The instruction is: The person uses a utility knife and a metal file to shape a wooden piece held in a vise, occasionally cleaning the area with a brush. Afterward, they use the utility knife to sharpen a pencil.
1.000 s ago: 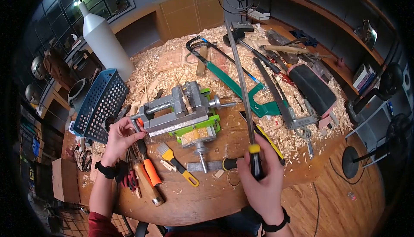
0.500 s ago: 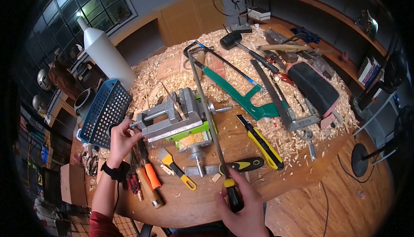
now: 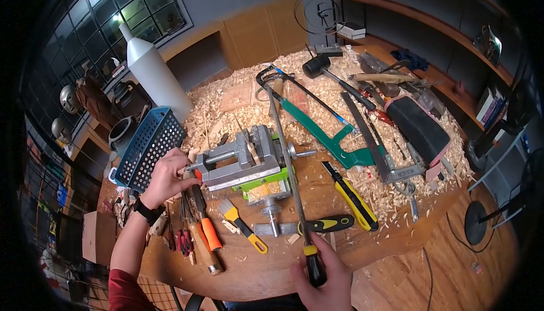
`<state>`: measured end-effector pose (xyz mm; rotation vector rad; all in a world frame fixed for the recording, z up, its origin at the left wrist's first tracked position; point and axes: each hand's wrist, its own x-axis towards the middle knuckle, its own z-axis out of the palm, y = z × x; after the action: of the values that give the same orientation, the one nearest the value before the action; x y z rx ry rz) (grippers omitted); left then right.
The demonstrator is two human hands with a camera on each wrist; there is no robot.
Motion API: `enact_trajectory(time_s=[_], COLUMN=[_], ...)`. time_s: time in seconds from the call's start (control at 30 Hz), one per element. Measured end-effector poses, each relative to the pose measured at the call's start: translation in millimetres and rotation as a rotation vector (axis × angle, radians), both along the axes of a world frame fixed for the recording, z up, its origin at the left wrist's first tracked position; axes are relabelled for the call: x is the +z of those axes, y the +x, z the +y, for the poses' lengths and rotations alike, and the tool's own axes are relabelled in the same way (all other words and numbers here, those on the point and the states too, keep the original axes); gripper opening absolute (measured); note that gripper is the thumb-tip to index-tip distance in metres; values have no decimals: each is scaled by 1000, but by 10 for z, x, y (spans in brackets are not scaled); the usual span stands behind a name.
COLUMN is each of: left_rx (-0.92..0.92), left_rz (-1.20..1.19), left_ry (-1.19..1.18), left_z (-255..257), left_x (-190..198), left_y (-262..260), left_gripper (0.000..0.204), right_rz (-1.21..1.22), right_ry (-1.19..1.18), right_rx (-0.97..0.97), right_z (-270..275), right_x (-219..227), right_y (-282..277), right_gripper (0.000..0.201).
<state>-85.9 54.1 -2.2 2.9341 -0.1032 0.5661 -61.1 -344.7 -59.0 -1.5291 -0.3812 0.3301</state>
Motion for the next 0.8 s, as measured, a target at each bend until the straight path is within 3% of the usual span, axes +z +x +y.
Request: enact_trajectory(time_s=[0.17, 0.23, 0.47, 0.67, 0.8], left_rx=[18, 61, 71, 92, 102], left_rz=[-6, -36, -76, -156, -225], left_ry=[-16, -41, 36, 147, 168], left_z=[-37, -74, -135, -152, -177], left_x=[-65, -68, -80, -111, -161], left_y=[15, 2, -14, 5, 33], left_gripper=[37, 35, 35, 28, 29], right_rz=[-70, -266, -173, -288, -141], right_ry=[-141, -187, -292, -316, -357], right_rx=[14, 7, 81, 70, 106], right_z=[107, 155, 164, 164, 164], right_x=[230, 200, 276, 335, 411], right_y=[82, 116, 159, 174, 152], right_gripper=[49, 43, 43, 45, 44])
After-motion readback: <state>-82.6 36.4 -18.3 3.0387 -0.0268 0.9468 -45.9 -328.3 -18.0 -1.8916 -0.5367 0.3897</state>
